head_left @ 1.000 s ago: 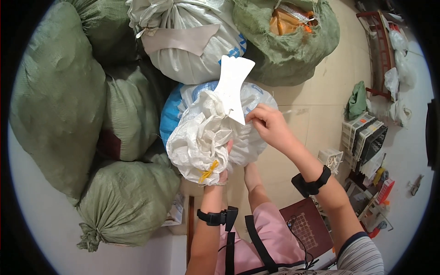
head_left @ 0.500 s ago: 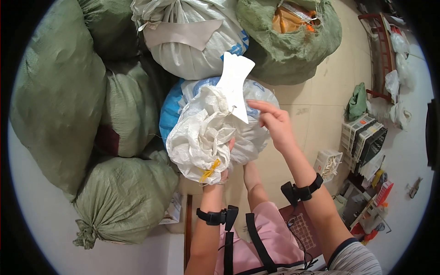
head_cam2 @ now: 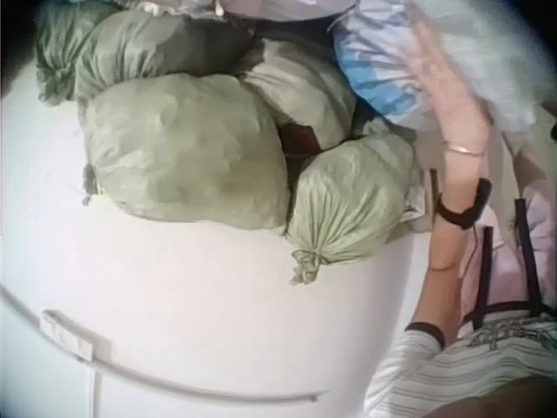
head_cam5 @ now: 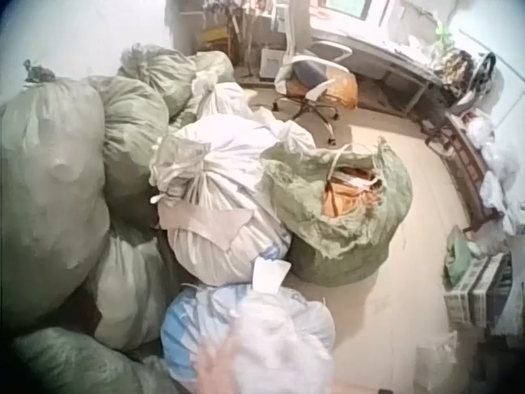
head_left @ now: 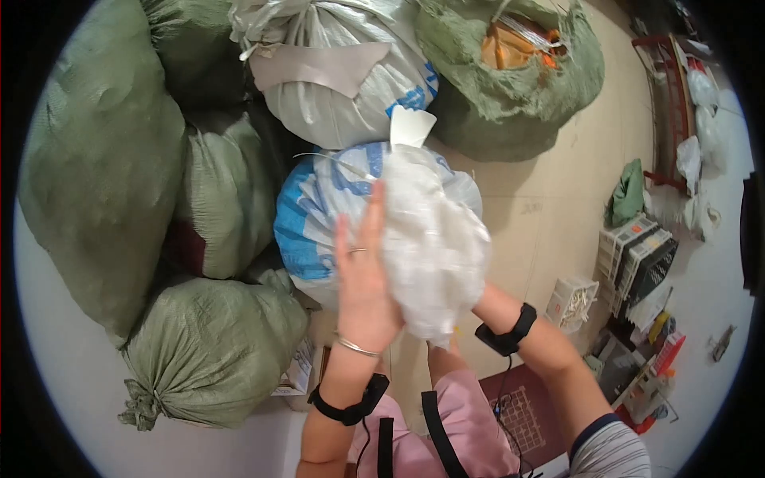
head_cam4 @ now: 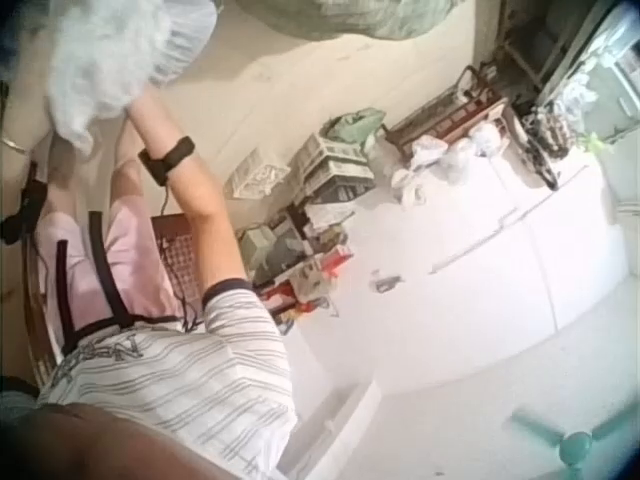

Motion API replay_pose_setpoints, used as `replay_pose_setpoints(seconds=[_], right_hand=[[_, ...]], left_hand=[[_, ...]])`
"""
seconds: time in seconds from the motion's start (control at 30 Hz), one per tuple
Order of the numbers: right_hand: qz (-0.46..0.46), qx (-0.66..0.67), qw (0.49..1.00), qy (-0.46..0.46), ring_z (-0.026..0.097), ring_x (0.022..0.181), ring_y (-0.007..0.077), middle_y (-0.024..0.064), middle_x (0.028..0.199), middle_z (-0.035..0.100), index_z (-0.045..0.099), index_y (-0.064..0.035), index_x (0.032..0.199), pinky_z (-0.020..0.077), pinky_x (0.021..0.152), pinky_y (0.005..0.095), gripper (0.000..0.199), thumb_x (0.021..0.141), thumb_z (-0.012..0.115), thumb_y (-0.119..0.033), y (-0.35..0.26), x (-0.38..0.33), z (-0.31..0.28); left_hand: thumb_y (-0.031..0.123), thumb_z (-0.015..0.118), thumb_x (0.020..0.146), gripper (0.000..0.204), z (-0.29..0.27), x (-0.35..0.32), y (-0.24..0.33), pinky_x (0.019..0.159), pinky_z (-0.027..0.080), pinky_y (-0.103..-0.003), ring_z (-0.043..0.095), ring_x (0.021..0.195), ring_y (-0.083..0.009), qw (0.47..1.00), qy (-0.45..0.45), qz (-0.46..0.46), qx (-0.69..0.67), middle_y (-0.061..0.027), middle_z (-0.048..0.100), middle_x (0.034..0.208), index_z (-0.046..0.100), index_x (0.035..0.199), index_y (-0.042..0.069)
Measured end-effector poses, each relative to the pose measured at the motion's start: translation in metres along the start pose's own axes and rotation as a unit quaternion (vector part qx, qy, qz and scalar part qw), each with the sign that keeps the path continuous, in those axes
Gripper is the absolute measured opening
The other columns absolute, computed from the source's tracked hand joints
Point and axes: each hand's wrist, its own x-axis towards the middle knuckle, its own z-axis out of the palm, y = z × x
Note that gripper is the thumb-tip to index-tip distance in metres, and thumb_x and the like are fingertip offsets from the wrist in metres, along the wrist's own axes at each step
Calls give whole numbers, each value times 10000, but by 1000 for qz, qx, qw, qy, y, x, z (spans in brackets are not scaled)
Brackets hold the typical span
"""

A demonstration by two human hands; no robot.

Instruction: The recorder writes identification codes on cardboard labels and attaches them to large storage bags of material.

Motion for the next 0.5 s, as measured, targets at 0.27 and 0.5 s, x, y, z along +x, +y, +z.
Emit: replay_pose_setpoints(seconds=[0.27,0.5], right_hand=[[2,61,997,46,481,1133,343,172,1206,536,524,-56,1207,386,939,394,580,721,652,-345,5,23,17],[48,107,990,78,499,1106,342,172,1180,549,530,-52,1192,398,921,395,565,720,650,-337,0,-16,19]], left_hand=[[67,493,749,498,35,33,9,1118,154,-418,191,1359,-335,999,29,10,24,-212,164,1472,438,1180,-176],[23,559,685,527,29,26,1,1107,144,-475,146,1379,-319,994,-41,-4,-104,-179,144,1487,450,1168,-156]])
